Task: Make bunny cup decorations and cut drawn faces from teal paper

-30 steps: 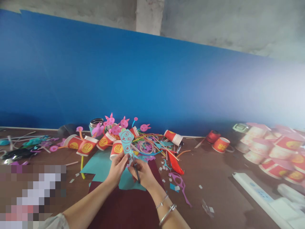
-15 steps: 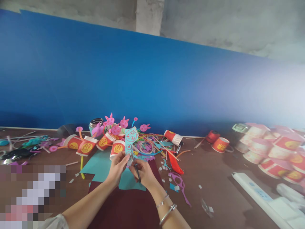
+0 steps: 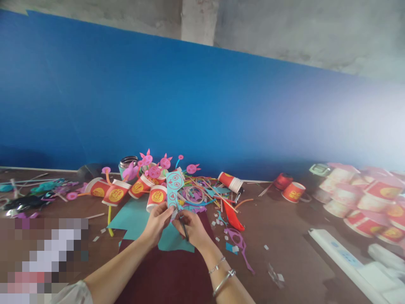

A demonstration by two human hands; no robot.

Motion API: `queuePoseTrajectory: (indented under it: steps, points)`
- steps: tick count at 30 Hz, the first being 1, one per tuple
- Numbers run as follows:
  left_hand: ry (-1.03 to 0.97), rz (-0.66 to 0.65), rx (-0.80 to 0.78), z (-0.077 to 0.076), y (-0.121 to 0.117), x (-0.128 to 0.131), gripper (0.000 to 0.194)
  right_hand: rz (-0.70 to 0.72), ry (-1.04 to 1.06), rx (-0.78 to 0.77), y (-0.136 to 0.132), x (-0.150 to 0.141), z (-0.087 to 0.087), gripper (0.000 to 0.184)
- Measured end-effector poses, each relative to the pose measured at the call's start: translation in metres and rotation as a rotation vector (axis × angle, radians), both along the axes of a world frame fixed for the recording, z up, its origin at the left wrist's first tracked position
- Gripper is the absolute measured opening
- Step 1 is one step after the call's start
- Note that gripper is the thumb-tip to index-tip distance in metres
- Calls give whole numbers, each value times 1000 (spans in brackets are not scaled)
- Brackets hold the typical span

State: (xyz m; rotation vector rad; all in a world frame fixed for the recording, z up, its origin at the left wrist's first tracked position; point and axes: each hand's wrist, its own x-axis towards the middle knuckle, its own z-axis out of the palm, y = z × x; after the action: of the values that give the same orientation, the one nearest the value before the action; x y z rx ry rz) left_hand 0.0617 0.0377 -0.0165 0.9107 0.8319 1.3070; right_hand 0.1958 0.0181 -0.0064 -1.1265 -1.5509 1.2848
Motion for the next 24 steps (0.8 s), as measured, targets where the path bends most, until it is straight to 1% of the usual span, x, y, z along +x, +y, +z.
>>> queuePoseTrajectory:
  steps: [8, 17, 24]
  points:
    - [-36, -7, 13, -8, 4, 0, 38, 16, -2, -15, 2, 5, 1, 35]
    - [-18, 12, 26, -1, 0, 1, 40, 23, -16, -30, 1, 5, 3, 35]
    - [-36, 0, 23, -3, 2, -1, 39, 28, -26, -54, 1, 7, 2, 33]
